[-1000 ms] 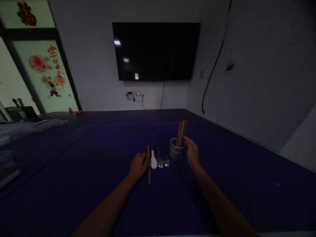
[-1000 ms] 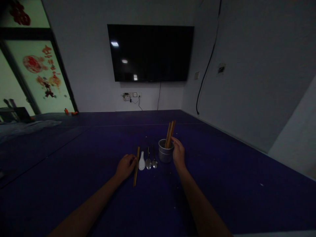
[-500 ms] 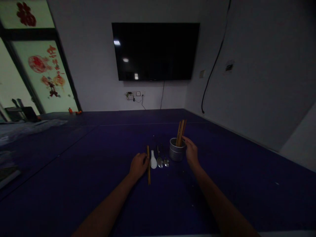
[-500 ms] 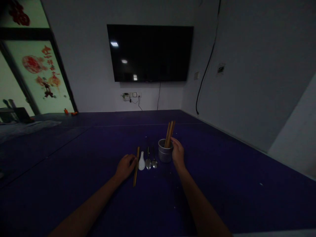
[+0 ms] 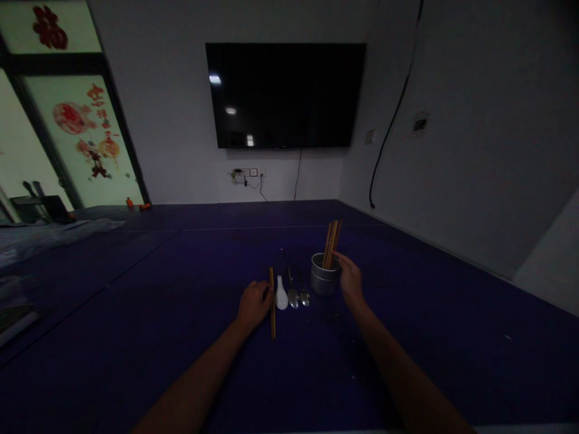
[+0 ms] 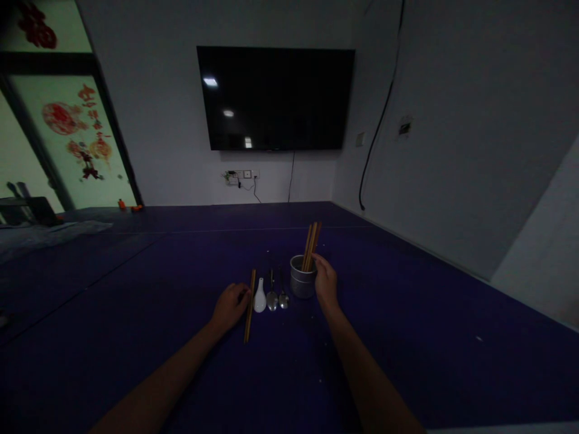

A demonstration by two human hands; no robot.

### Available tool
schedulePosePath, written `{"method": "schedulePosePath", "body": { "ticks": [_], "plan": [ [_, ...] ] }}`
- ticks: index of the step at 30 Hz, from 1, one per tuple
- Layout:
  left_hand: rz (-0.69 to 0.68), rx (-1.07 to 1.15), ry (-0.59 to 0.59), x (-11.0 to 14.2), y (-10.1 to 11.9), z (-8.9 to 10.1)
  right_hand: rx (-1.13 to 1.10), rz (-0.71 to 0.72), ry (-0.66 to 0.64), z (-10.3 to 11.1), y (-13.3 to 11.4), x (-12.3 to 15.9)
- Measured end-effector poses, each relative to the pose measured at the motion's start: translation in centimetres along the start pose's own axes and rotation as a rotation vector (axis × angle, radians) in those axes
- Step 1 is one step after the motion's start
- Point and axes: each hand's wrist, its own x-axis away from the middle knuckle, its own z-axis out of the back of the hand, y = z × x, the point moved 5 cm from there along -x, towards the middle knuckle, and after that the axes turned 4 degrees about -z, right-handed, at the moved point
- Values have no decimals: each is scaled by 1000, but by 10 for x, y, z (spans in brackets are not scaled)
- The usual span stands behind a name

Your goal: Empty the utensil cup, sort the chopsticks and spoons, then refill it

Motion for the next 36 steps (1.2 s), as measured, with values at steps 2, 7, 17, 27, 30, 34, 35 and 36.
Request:
{"method": "schedulePosePath", "body": {
  "ticks": [2,7,17,27,30,34,35,36],
  "plan": [
    [2,4,-1,0,0,0,-5,6,-4,0,0,0],
    [-24,8,13,0,2,1,-18,18,-18,-1,0,-1],
    [-40,10,17,1,2,0,-29,-28,-47,-2,-2,1],
    [-16,5,1,0,-1,-2,-35,-25,-64,-2,1,0],
    [-19,5,-19,0,-1,-3,-14,-27,-64,-2,1,0],
    [10,-6,-34,0,-1,-2,22,-23,-46,-1,1,1],
    [15,-9,-36,0,0,-2,30,-21,-44,0,0,1],
    [15,-12,-36,0,0,-1,36,-18,-43,0,0,2]
  ]
}}
